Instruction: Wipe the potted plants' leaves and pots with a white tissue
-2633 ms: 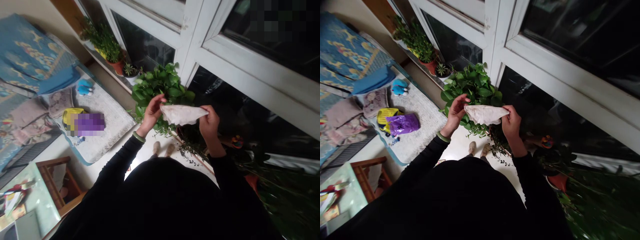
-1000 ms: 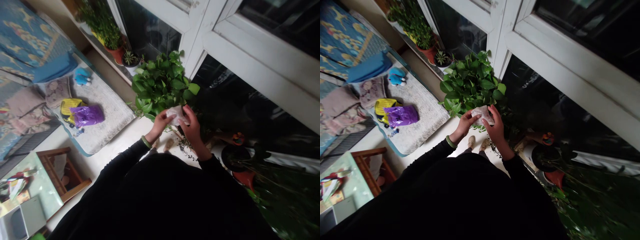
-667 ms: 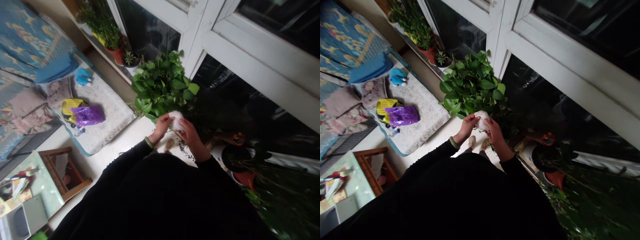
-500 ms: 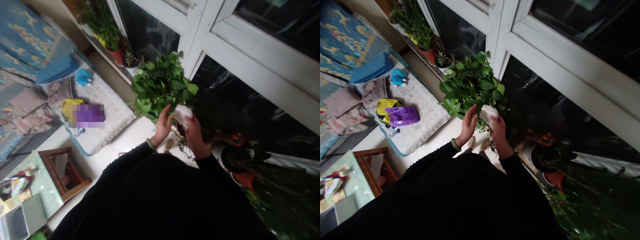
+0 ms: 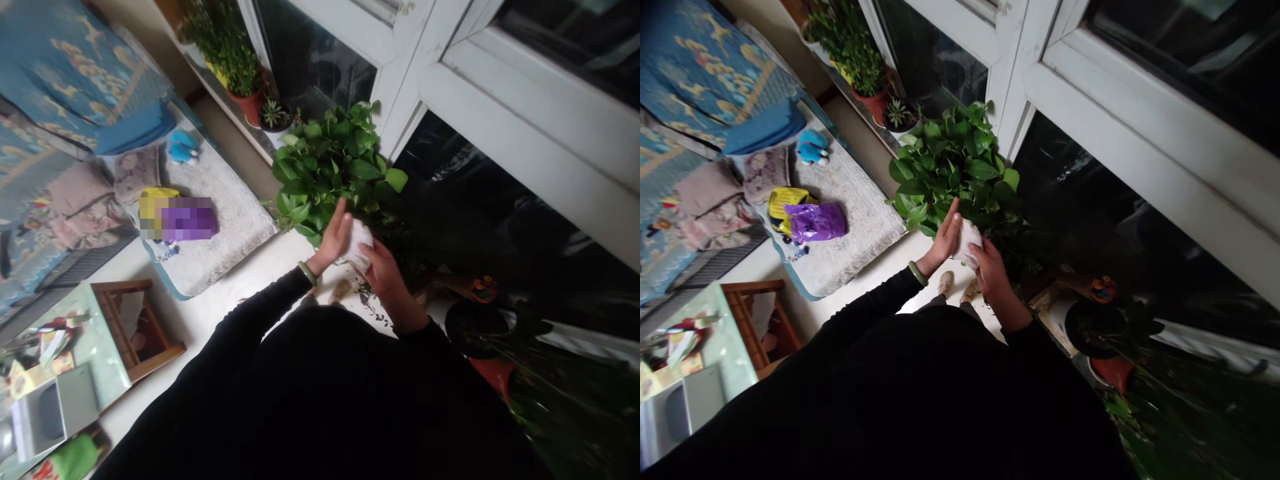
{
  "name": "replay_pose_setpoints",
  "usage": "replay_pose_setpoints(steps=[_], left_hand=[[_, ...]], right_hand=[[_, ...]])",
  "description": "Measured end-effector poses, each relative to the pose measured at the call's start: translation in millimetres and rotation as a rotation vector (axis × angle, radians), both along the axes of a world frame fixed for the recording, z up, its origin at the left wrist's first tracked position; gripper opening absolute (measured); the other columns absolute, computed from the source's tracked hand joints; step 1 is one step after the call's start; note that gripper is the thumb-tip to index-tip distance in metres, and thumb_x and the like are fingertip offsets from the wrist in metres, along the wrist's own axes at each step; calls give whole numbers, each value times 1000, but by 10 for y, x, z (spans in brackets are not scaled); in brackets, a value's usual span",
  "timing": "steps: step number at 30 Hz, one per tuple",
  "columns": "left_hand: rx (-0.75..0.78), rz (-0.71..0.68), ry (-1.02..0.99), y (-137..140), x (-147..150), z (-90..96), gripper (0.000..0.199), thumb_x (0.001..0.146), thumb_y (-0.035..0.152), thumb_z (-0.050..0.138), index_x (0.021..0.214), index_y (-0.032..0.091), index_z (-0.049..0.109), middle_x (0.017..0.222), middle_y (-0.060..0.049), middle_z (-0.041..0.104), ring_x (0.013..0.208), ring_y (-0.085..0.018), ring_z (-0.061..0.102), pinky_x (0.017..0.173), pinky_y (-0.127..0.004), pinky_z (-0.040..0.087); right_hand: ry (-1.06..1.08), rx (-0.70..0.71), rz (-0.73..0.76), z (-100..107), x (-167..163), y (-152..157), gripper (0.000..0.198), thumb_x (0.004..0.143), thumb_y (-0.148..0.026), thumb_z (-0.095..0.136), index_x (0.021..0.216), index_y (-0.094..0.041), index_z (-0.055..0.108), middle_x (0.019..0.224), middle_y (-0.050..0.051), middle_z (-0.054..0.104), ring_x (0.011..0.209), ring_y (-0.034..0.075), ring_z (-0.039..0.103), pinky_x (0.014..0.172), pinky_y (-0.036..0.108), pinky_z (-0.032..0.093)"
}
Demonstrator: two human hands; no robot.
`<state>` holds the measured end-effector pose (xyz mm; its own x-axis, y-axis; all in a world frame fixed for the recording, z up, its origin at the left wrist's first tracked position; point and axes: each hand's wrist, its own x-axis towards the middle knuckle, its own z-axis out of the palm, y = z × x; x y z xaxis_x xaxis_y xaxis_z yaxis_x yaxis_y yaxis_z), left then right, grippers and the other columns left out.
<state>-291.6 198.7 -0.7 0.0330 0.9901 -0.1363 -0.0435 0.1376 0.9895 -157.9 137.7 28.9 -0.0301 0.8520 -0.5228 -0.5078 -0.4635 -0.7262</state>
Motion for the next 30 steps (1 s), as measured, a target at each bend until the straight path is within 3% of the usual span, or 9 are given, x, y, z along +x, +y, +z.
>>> replay_pose_setpoints(steps=[5,10,12,15,18,20,24,27,30], left_hand=[[-337,61,-595,111,-85,423,80,116,69,14,147,21,70,174,-9,58,169,-25,49,141,-45,39],[-363,-9,-764,51,-116,702,83,113,77,19,132,22,78,162,-8,70,167,-29,51,139,-48,40],[-352,-10,-744,20,-88,701,77,114,76,27,129,23,81,160,-7,72,166,-29,53,140,-47,38],[-294,22,-615,-43,14,633,43,106,60,68,128,26,82,154,-5,76,158,-26,60,137,-42,40],[-304,84,-464,-109,147,567,35,83,36,97,112,22,84,119,-5,86,118,-22,78,115,-34,54],[-351,167,-425,-127,216,560,24,80,28,98,93,19,80,90,1,81,84,-13,73,91,-26,56],[-416,320,-472,-96,296,614,20,94,14,83,80,18,70,73,6,70,66,-7,61,74,-21,50],[-533,274,-525,-68,356,645,21,103,12,73,82,17,72,70,3,71,62,-9,61,72,-23,52],[-704,243,-564,-40,378,669,24,107,16,70,83,15,73,69,-1,72,60,-11,63,69,-25,54]], right_hand=[[3,50,-182,6,177,162,36,76,-40,90,105,-27,75,108,0,87,100,21,81,93,36,69],[98,97,-182,50,278,249,28,77,-35,86,101,-27,74,114,0,87,114,21,81,107,37,68],[146,71,-130,49,295,243,24,81,-36,82,102,-27,74,117,1,87,117,21,81,105,37,69],[175,45,-107,22,304,226,24,85,-37,80,106,-28,76,118,1,86,115,20,81,99,35,70],[98,75,-84,15,307,213,33,83,-40,87,113,-28,77,117,1,86,112,22,81,100,36,70],[-22,126,-97,49,323,197,40,83,-44,88,118,-28,77,124,4,85,119,25,80,109,43,68],[-477,431,-151,169,375,134,58,96,-53,75,149,-29,69,172,7,62,165,31,53,141,53,41],[-807,714,144,148,372,98,72,101,-59,67,166,-29,60,185,5,44,180,33,28,150,57,18],[-973,832,387,-39,369,66,76,104,-60,59,171,-25,55,185,7,43,180,34,26,151,61,9]])
